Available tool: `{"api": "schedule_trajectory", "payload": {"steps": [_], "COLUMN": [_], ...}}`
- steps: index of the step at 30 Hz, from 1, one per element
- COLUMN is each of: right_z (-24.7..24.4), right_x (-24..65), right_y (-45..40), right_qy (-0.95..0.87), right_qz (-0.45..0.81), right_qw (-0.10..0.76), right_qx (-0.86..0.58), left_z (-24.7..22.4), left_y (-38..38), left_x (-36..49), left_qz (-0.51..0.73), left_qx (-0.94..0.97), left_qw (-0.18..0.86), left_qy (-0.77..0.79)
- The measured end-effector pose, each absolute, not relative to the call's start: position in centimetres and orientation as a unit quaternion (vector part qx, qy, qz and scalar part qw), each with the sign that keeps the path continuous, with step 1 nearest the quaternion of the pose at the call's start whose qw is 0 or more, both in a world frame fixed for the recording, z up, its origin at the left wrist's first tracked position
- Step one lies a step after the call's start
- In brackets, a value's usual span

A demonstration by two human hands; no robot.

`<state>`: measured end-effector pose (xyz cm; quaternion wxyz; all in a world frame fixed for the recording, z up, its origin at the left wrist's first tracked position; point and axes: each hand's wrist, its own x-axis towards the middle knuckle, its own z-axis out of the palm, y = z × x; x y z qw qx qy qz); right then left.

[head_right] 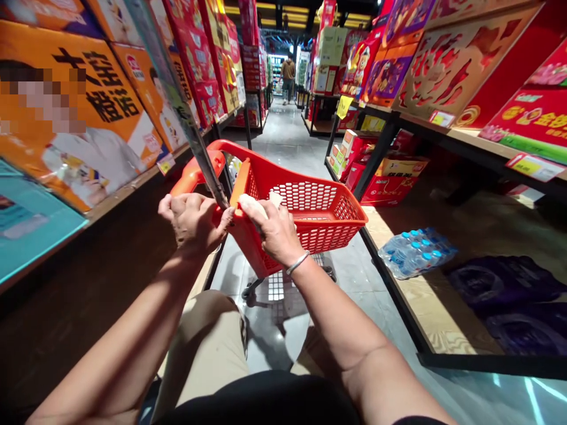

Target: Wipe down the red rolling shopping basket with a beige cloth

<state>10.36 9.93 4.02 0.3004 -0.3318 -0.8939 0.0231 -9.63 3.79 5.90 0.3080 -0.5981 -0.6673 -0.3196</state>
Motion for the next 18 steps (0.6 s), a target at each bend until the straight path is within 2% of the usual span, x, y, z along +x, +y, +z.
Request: {"api": "schedule_trajectory", "payload": {"steps": [5, 8, 11, 18], "right_z": [2.6, 1.0, 0.0, 0.2], "right_x": [12.6, 15.8, 16.3, 9.0], "right_y": [10.8, 11.7, 11.5, 8.1], "right_qy": [-0.902, -0.854, -0.801, -0.858], "right_qz": [0.0, -0.01, -0.012, -0.032], "right_qw": [0.274, 0.264, 0.291, 0.372], "right_qx": [-0.334, -0.449, -0.523, -0.352], "left_z": [5.6, 5.5, 5.5, 5.9], "left_y": [3.4, 3.2, 3.2, 2.9], "left_x": [-10.2, -10.1, -9.9, -9.5], "left_qz": [-0.322, -0.33, -0.337, -0.346], "left_qx": [-0.607, -0.614, -0.615, -0.61], "left_qw": [0.296, 0.282, 0.253, 0.208], "left_qy": [-0.664, -0.659, -0.666, -0.682]}}
